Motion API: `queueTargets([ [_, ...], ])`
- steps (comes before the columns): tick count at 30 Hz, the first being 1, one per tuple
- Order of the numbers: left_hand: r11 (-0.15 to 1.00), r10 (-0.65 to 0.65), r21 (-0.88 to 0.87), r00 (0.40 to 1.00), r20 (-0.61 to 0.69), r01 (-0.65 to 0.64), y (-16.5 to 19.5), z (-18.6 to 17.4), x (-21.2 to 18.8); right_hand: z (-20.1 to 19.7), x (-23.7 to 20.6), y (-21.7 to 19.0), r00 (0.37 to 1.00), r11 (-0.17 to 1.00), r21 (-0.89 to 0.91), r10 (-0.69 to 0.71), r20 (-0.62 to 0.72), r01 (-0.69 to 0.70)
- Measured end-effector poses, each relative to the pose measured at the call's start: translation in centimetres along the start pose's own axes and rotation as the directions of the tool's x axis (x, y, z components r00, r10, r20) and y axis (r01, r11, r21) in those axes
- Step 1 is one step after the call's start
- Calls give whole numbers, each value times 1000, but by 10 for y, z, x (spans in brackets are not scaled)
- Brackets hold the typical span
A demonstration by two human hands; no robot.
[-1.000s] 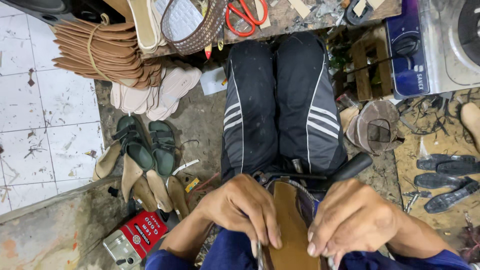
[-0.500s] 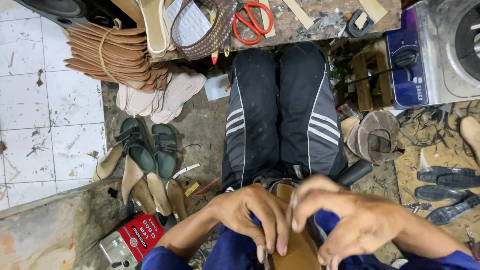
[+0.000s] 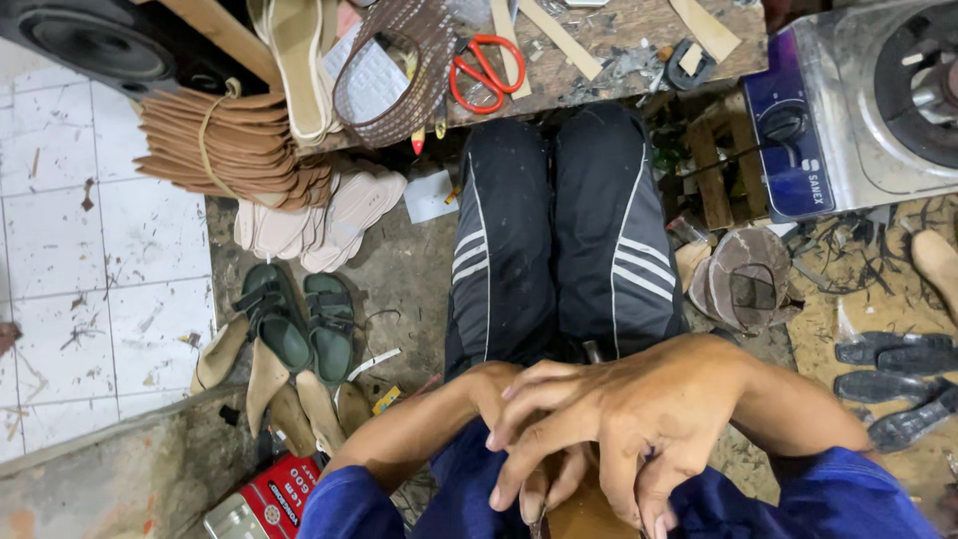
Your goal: The person sits on the floor with a shoe last on their lap and hammers a brown perforated shoe upper to shape it over the last. They repeatedly turn the shoe, press and smooth the upper by hand, and hammer along the edges and sole area.
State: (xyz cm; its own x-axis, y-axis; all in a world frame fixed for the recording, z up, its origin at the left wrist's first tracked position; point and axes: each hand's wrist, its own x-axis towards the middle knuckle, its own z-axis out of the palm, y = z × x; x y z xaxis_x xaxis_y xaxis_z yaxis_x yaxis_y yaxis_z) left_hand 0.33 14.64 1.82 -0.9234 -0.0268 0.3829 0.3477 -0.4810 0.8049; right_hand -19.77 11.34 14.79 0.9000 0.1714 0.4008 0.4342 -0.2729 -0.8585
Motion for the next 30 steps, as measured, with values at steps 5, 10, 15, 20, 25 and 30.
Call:
queueTargets([
  [5, 1000, 3, -14, 1000, 15, -3, 18, 9, 13, -6, -14, -6, 990, 999, 30, 47, -136, -43],
  [10, 986, 161, 107, 880, -446, -126, 70, 15, 10, 3, -61, 1, 192, 969, 204, 229, -954, -138],
  [15, 631, 595, 730, 440, -673, 264, 108, -5, 2, 39, -85, 34, -151, 628, 330, 321, -935, -705],
  [20, -25, 817, 762, 452, -357, 647, 77, -92, 48, 88, -52, 58, 233, 346, 11, 655, -719, -938],
  [25, -267, 770, 622, 551, -321, 736, 24, -128, 75, 117, -29, 73, 320, 223, -229, 661, -679, -947],
  [30, -332, 704, 622, 625, -337, 709, 19, -114, 72, 127, -27, 81, 221, 250, -57, 697, -682, -966],
])
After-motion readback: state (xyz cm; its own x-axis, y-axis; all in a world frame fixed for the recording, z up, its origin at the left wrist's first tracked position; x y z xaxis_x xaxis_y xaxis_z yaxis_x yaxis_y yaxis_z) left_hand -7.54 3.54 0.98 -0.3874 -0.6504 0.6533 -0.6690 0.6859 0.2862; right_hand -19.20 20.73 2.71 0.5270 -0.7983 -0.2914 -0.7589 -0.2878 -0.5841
